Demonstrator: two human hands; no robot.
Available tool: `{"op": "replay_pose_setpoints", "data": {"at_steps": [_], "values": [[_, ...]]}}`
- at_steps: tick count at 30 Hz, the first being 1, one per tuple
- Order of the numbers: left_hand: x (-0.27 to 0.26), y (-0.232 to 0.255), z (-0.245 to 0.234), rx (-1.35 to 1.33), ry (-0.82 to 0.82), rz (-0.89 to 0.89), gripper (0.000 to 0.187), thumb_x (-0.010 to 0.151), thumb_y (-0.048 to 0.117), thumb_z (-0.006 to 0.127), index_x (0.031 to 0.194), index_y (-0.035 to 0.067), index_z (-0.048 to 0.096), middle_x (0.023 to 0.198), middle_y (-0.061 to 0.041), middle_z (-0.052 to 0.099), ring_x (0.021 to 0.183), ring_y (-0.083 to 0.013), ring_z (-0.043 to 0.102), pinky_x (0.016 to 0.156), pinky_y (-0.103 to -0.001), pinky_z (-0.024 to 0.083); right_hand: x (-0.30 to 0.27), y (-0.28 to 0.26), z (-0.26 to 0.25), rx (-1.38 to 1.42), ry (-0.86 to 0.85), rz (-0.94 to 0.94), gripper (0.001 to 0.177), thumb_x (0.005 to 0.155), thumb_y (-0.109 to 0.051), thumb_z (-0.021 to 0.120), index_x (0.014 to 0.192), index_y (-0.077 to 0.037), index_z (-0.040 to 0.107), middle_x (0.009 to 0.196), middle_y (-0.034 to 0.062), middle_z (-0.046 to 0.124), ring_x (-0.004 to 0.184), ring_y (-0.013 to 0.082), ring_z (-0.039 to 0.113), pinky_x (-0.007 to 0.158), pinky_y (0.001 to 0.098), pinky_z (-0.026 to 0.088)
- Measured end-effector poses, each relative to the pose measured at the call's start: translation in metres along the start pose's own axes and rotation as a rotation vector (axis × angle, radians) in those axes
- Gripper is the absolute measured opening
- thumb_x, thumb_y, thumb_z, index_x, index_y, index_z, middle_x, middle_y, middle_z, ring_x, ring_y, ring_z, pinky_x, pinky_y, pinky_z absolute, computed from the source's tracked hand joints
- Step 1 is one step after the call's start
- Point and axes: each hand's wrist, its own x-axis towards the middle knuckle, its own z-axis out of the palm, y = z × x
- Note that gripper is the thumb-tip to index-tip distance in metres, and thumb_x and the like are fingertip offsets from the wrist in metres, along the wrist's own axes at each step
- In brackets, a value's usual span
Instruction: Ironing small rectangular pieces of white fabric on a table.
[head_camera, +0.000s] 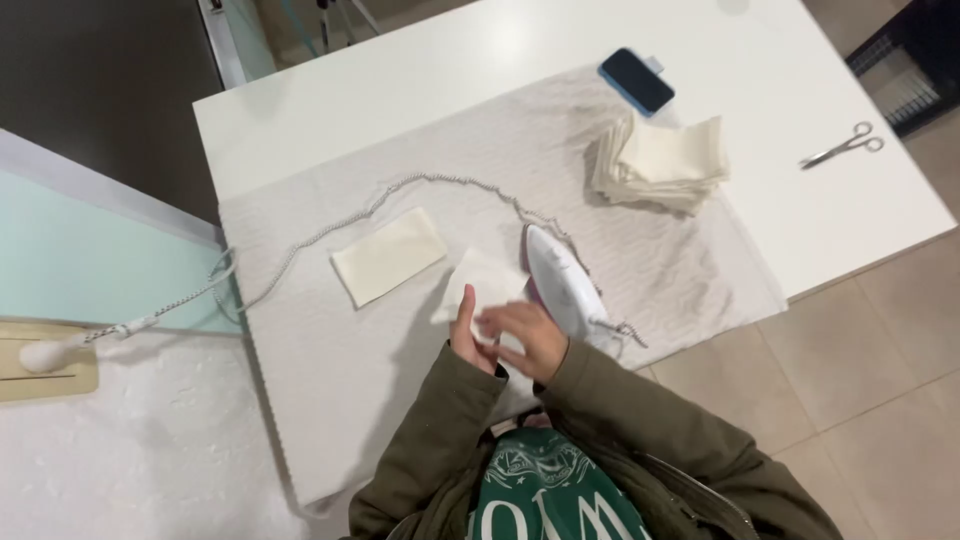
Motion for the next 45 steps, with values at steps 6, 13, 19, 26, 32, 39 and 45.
{"op": "replay_pose_setpoints", "data": {"at_steps": [6,13,19,26,32,39,45], "values": [[-0.002,0.014,-0.033,-0.038,0.211,0.071,0.058,0.096,0.016,0.061,0.149,0.001,0.041,0.150,-0.017,0.052,0.136,-0.0352,0.053,0.113,-0.047,0.047,-0.019,0.053,-0.009,-0.489,0.303,0.163,0.050,0.082,-0.023,0.080,0.124,-0.004,0.062,0.120,0.0179,0.068,0.103,0.0380,0.067,0.090,0.0480,0.053],[-0.028,0.044,-0.016,-0.031,0.088,-0.114,0.058,0.097,0.008,0.059,0.151,0.002,0.039,0.150,-0.016,0.050,0.137,-0.0330,0.051,0.113,-0.046,0.045,-0.032,0.150,-0.005,-0.548,0.154,0.799,0.061,0.082,-0.036,0.084,0.127,-0.005,0.057,0.119,0.0245,0.065,0.095,0.0414,0.068,0.082,0.0492,0.057],[-0.049,0.047,-0.112,0.088,0.178,-0.231,0.060,0.095,0.005,0.062,0.151,-0.001,0.042,0.144,-0.018,0.055,0.133,-0.0350,0.054,0.110,-0.049,0.046,-0.019,0.177,-0.002,-0.219,-0.050,1.109,0.057,0.095,-0.049,0.069,0.121,0.001,0.059,0.102,0.0270,0.074,0.089,0.0384,0.076,0.083,0.0474,0.060],[-0.053,0.078,-0.136,0.592,0.197,-0.132,0.045,0.097,0.022,0.064,0.134,0.001,0.048,0.123,-0.019,0.064,0.102,-0.0284,0.071,0.083,-0.045,0.062,-0.030,0.104,0.030,-0.464,-0.225,0.886,0.063,0.094,-0.057,0.065,0.120,0.000,0.058,0.096,0.0311,0.071,0.085,0.0438,0.073,0.077,0.0520,0.059],[-0.051,0.084,-0.123,0.877,0.395,0.000,0.028,0.102,0.024,0.061,0.107,-0.002,0.055,0.078,-0.017,0.069,0.055,-0.0253,0.069,0.048,-0.038,0.060,-0.011,0.082,0.082,-0.455,-0.385,0.854,0.061,0.096,-0.058,0.057,0.122,-0.003,0.056,0.091,0.0283,0.073,0.078,0.0421,0.076,0.071,0.0541,0.060],[-0.049,0.085,-0.121,0.851,0.322,0.044,0.022,0.102,0.019,0.059,0.102,-0.002,0.055,0.075,-0.016,0.068,0.054,-0.0255,0.070,0.044,-0.038,0.058,-0.002,0.102,0.096,-0.473,-0.411,0.821,0.064,0.095,-0.058,0.058,0.128,-0.003,0.055,0.090,0.0291,0.072,0.076,0.0416,0.075,0.067,0.0539,0.062],[-0.058,0.089,-0.112,0.885,0.385,-0.013,0.022,0.103,0.019,0.059,0.101,-0.002,0.057,0.076,-0.017,0.070,0.055,-0.0240,0.071,0.045,-0.037,0.060,0.010,0.081,0.113,-0.424,-0.385,0.826,0.065,0.096,-0.061,0.059,0.124,-0.002,0.060,0.095,0.0280,0.075,0.082,0.0397,0.076,0.072,0.0524,0.062]]}}
